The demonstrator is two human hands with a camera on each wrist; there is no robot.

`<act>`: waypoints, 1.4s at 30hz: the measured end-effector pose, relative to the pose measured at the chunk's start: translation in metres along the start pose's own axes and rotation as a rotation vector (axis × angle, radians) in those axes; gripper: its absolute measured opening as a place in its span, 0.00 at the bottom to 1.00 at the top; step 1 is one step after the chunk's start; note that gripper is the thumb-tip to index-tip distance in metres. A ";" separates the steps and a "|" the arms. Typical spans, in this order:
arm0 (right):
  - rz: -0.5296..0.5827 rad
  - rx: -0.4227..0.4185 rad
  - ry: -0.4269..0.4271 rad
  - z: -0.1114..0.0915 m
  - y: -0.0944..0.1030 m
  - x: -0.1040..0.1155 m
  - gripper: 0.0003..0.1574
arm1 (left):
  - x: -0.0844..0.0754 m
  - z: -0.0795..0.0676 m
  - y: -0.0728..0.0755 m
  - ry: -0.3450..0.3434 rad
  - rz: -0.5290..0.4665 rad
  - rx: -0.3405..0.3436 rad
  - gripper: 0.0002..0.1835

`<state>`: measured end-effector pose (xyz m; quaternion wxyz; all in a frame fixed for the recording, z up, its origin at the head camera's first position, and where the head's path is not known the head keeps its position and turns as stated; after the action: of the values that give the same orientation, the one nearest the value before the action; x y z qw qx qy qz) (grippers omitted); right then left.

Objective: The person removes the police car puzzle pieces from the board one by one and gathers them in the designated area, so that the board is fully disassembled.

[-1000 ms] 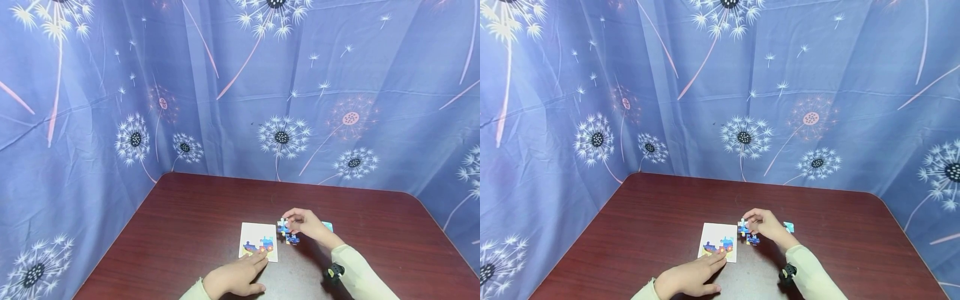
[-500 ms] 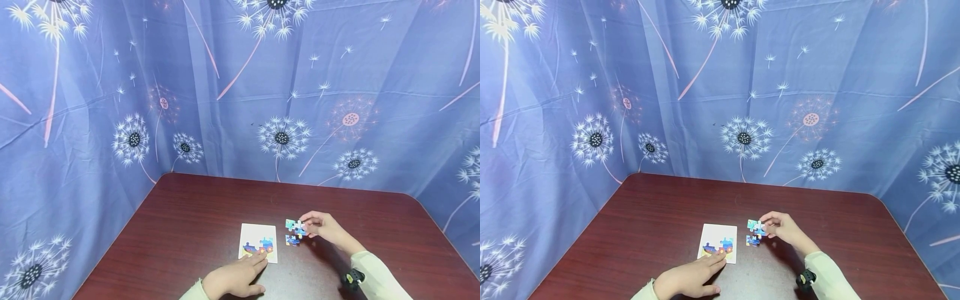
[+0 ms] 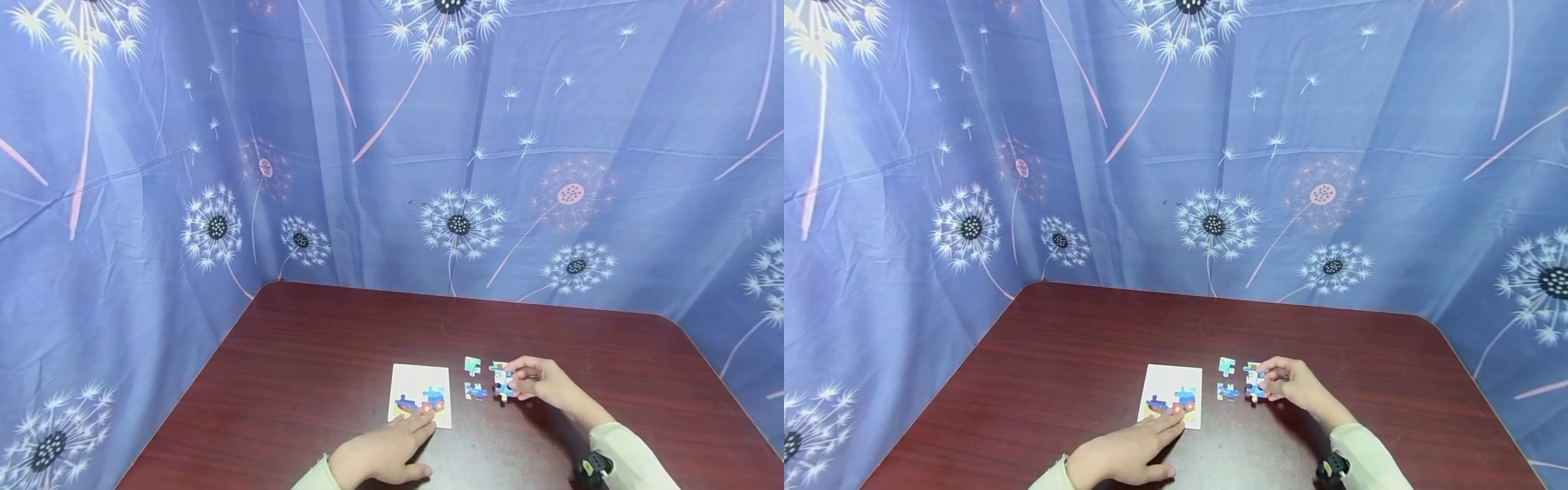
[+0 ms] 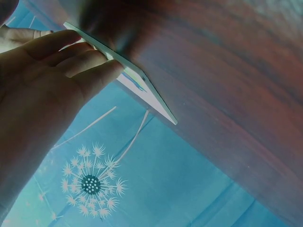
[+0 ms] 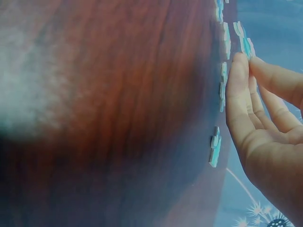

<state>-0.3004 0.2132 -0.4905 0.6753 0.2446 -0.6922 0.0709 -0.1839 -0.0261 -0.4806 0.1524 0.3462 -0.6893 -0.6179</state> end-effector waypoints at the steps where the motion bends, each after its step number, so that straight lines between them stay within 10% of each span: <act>1: 0.002 0.003 -0.005 0.000 -0.001 -0.001 0.22 | 0.000 0.000 0.000 -0.002 0.004 -0.002 0.36; 42: -0.145 -0.134 -0.040 0.000 -0.001 -0.014 0.09 | 0.002 -0.001 -0.001 0.013 0.005 0.012 0.36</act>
<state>-0.3000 0.2157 -0.5045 0.6797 0.2495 -0.6891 -0.0296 -0.1845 -0.0277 -0.4823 0.1565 0.3494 -0.6930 -0.6109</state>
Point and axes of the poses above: each hand's wrist, its own z-axis towards the middle knuckle, its own y-axis out of the back of the hand, x = y × z, the point moved 8 cm from there along z, towards the middle knuckle, and after that the axes turned 3 degrees about z, right-handed, at the moved point
